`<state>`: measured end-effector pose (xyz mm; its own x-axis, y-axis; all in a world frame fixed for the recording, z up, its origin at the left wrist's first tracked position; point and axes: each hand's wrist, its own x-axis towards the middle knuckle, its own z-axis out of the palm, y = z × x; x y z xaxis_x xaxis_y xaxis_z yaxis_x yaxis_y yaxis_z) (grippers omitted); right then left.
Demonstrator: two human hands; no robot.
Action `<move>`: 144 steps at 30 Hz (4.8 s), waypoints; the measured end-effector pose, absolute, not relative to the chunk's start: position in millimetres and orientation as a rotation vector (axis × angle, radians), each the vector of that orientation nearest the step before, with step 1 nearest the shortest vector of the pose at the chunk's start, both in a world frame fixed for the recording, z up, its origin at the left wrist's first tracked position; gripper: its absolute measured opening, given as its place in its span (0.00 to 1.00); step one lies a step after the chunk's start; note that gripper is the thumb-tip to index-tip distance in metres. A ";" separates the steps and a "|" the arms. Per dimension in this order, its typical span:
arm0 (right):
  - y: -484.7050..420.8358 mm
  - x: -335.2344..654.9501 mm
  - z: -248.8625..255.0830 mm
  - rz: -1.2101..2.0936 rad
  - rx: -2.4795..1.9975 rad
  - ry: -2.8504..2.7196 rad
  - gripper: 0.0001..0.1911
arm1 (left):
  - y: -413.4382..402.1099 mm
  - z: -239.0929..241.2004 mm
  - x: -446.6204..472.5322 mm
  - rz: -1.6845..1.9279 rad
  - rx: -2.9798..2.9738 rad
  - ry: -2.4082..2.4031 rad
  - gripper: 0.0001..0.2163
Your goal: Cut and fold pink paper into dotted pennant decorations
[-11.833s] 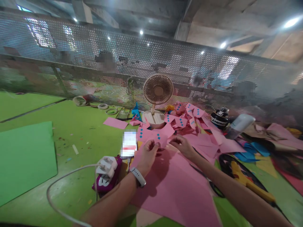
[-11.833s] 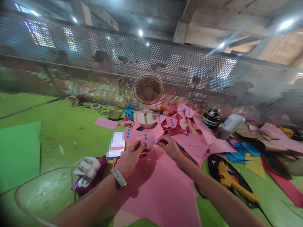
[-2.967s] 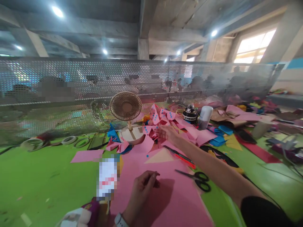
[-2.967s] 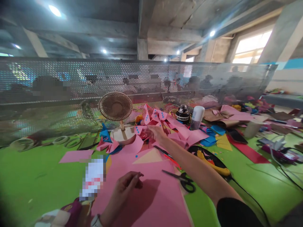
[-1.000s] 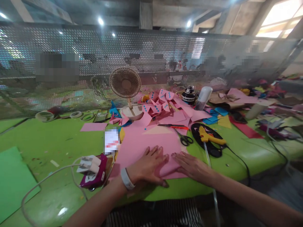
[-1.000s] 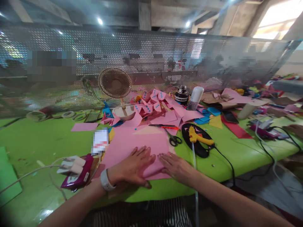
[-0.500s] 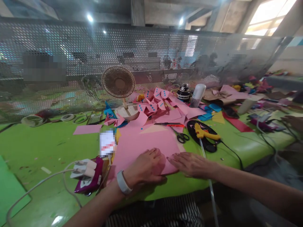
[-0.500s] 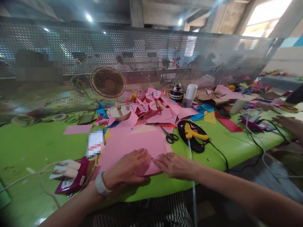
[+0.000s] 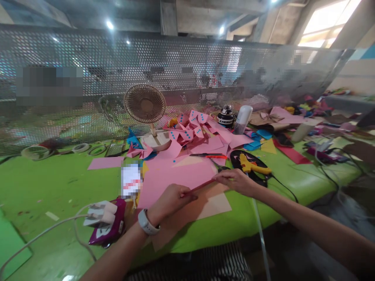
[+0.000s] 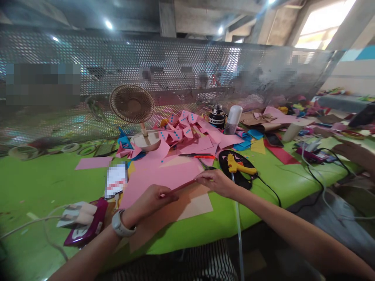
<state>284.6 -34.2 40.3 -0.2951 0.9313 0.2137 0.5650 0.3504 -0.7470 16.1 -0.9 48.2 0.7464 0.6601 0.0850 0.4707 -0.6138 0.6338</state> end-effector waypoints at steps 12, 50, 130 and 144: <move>-16.6 274.7 29.4 0.942 -1.277 -1.780 0.17 | 3.4 47.0 13.7 0.400 1.978 0.819 0.20; -42.8 296.8 32.4 0.955 -1.301 -1.962 0.21 | 6.0 34.5 14.6 0.336 1.942 0.829 0.22; -0.8 240.3 -4.8 0.118 -0.999 -2.732 0.41 | 16.6 20.8 -33.4 0.288 2.130 1.587 0.19; -0.9 241.3 1.8 0.145 -1.040 -2.775 0.39 | 19.4 16.0 -36.7 0.315 2.241 1.525 0.18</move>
